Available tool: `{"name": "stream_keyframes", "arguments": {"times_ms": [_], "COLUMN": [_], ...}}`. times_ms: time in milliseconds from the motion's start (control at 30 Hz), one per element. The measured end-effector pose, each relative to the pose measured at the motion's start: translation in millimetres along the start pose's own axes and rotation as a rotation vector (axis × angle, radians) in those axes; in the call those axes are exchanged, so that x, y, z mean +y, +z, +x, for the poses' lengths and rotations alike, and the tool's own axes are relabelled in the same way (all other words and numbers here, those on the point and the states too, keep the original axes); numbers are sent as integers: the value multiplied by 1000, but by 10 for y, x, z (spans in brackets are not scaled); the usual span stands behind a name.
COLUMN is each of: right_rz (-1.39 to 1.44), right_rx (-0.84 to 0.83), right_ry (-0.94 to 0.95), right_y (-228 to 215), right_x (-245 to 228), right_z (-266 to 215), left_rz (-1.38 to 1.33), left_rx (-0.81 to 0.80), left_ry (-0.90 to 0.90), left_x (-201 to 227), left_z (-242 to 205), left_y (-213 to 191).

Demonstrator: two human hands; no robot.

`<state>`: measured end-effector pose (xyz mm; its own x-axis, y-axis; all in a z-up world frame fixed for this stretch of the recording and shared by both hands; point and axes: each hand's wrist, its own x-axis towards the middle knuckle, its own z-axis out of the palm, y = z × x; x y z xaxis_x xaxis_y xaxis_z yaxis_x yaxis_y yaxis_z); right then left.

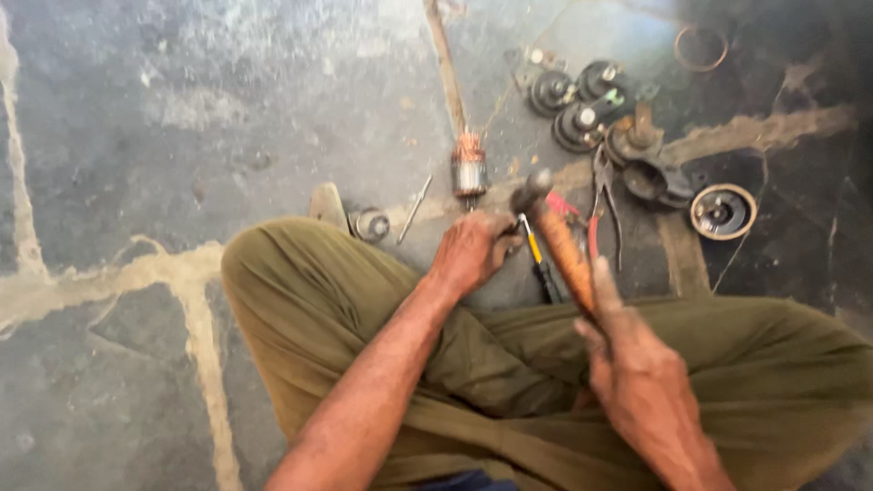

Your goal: The person sits on the floor and uses a hammer to repeatedly strike a small metal component held in their left hand. Various disassembled electrical parts and tools are scattered on the floor around them.

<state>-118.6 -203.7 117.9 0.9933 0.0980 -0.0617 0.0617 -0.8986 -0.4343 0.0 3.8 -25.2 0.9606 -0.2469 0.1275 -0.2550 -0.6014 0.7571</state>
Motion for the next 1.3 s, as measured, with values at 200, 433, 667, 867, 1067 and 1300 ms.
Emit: {"name": "stream_keyframes", "arguments": {"times_ms": [200,433,667,867,1067,1300], "right_rz": [81,6,166,887,1046,1022], "right_rx": [405,-84,229,140,140,129], "right_ry": [-164,-40,-86,347,527,510], "right_y": [-207,-46,-83,201,261,296], "right_x": [-92,-73,90,319,469,469], "right_z": [-128,182,23,315,412,414], "left_rz": [-42,-18,-125,-151,-78,17], "left_rx": [25,2,-67,55,37,-55], "left_ry": [57,-55,-28,-105,-41,6], "left_x": [-5,-21,195,183,129,66], "left_z": [-16,16,-24,2,-24,-39], "left_y": [49,-26,-108,-279,-217,-94]}}
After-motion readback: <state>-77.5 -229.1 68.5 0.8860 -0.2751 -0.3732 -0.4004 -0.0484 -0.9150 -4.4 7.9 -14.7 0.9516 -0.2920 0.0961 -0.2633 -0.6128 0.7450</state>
